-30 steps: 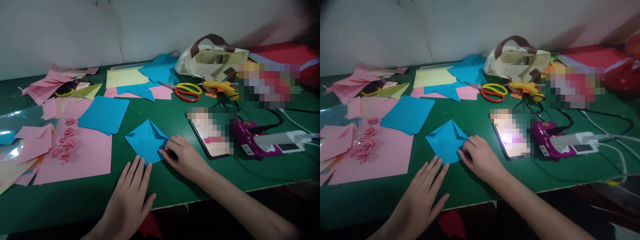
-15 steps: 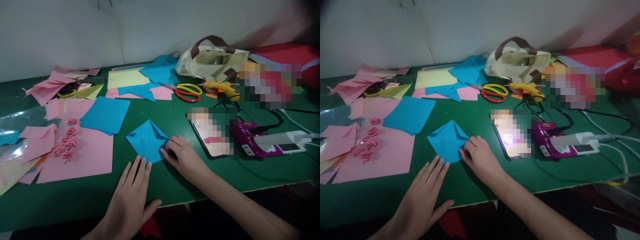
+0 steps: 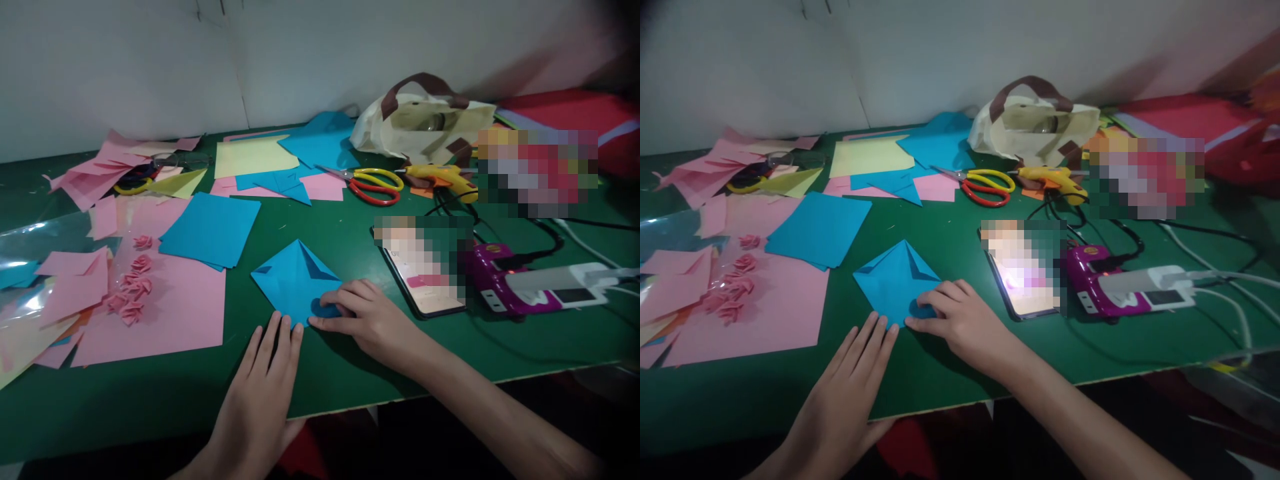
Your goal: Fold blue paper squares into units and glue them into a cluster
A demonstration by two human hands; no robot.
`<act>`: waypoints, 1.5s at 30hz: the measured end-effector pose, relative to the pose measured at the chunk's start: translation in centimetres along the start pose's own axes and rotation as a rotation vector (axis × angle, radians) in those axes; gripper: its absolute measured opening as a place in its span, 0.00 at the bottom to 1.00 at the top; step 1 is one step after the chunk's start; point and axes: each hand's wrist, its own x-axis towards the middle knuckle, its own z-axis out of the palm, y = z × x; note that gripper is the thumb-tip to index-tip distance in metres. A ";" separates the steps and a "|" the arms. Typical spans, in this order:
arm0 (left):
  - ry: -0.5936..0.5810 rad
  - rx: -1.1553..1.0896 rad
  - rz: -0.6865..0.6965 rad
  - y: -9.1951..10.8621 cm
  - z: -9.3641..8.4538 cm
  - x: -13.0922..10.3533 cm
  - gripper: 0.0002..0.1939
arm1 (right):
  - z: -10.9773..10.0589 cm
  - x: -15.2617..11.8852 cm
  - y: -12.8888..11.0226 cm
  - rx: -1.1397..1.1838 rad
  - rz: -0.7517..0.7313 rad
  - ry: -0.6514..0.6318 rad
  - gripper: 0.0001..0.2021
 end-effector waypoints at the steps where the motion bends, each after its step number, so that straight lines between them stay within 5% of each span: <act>1: -0.003 0.001 0.000 0.0 0.0 0.0 0.41 | -0.1 -0.1 0.1 -0.005 0.001 -0.007 0.19; 13: -0.022 0.031 0.004 0.2 0.3 -0.2 0.44 | -2.7 -1.2 2.0 -0.049 -0.019 -0.113 0.24; 16: -0.013 0.035 0.009 0.1 0.2 -0.2 0.45 | -2.5 -1.2 1.8 0.014 -0.016 -0.091 0.23; 21: -0.011 0.002 0.005 -0.2 -0.1 -0.1 0.45 | -1.7 -0.8 0.8 0.185 0.219 0.026 0.12; 28: -0.012 -0.054 0.001 -0.4 -0.6 0.3 0.39 | -0.6 0.3 0.2 0.193 0.387 0.003 0.08; 45: -0.023 -0.038 0.003 -0.1 -0.6 0.4 0.40 | 0.3 1.1 -0.4 -0.056 0.438 -0.037 0.11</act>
